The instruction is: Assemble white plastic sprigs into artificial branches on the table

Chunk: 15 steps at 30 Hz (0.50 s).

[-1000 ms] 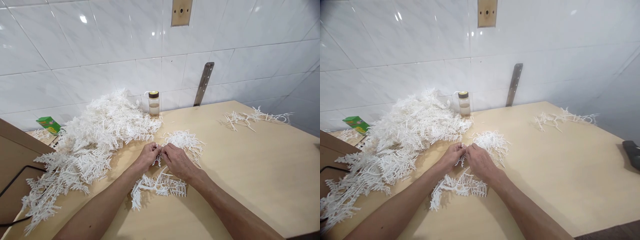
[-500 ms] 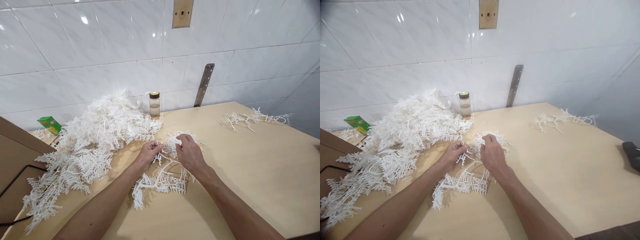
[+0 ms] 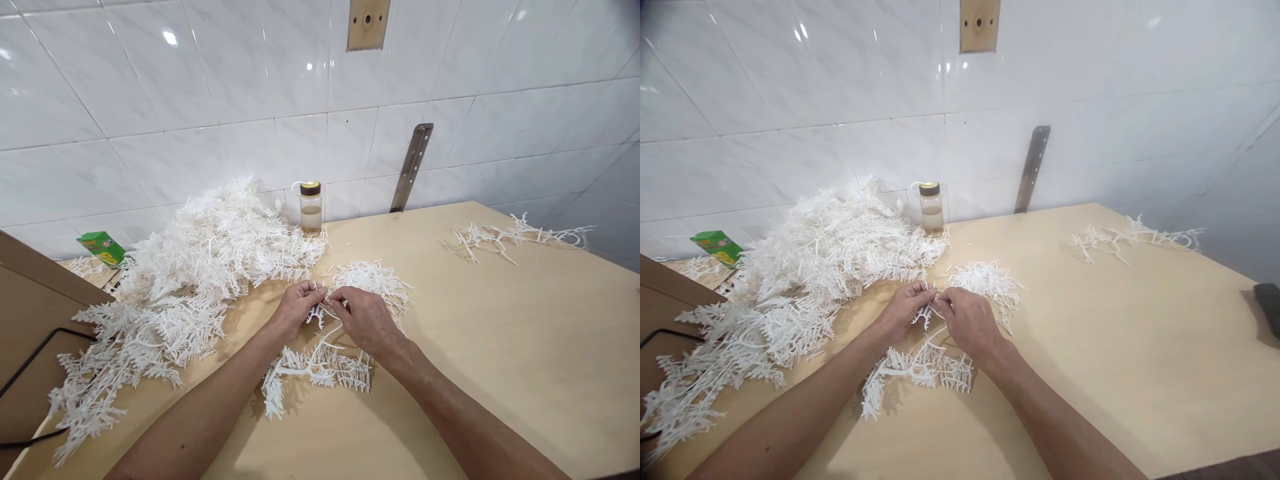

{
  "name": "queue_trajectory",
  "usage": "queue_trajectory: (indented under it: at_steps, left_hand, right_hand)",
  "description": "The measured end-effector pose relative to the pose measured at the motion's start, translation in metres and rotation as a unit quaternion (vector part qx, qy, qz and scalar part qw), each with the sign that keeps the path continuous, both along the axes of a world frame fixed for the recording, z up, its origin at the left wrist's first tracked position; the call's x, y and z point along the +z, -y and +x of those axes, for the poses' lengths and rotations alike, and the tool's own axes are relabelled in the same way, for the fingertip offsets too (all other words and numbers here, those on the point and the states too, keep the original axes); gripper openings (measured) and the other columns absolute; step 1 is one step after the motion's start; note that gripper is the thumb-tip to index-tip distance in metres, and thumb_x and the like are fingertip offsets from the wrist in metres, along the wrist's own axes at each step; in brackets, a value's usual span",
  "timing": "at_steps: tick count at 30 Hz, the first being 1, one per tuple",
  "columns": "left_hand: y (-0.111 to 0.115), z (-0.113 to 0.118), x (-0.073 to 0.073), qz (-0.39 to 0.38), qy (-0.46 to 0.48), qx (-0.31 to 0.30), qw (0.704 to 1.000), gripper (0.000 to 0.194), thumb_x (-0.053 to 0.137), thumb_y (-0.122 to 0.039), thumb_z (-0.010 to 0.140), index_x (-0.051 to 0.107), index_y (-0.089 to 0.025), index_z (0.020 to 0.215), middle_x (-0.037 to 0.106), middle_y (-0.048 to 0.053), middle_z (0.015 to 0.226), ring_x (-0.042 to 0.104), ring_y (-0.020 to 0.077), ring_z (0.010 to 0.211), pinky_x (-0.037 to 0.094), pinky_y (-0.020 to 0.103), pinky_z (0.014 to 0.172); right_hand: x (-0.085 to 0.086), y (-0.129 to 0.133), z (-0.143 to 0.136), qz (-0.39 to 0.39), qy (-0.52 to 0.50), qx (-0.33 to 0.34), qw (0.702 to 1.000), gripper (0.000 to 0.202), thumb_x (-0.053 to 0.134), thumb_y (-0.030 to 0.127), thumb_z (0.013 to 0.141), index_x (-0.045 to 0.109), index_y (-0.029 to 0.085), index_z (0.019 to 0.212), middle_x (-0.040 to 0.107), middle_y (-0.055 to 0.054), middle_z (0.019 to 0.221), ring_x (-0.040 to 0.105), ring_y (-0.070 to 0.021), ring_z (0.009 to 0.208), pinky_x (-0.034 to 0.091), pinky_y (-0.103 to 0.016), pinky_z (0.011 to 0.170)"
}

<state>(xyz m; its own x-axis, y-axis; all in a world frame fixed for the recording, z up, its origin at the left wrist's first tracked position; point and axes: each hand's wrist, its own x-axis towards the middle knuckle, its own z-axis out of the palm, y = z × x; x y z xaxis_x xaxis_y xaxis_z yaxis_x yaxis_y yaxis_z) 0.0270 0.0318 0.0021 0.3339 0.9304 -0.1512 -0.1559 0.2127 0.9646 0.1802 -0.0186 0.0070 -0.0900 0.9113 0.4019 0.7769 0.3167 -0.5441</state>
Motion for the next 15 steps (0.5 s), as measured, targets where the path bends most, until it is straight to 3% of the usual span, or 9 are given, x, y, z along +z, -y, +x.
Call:
queue_trajectory:
  at_steps: [10, 15]
  left_hand:
    - [0.004, 0.004, 0.0, 0.039, -0.064, 0.023, 0.997, 0.031, 0.078, -0.038, 0.067, 0.058, -0.016, 0.071, 0.061, 0.0, 0.059, 0.052, 0.0103, 0.052, 0.037, 0.022, 0.051]
    - [-0.006, -0.004, 0.002, 0.045, -0.092, 0.098, 0.99, 0.034, 0.079, -0.042, 0.064, 0.058, -0.016, 0.07, 0.062, 0.0, 0.061, 0.046, 0.0081, 0.047, 0.035, 0.022, 0.048]
  right_hand:
    - [0.002, 0.002, 0.001, -0.022, 0.109, 0.06, 0.992, 0.019, 0.039, 0.016, 0.096, 0.053, 0.018, 0.083, 0.058, -0.004, 0.081, 0.049, -0.0145, 0.064, 0.033, -0.027, 0.058]
    - [0.015, 0.007, 0.002, -0.008, 0.019, 0.144, 0.989, 0.016, 0.041, 0.019, 0.096, 0.051, 0.02, 0.082, 0.058, 0.0, 0.077, 0.049, -0.0127, 0.064, 0.038, -0.026, 0.061]
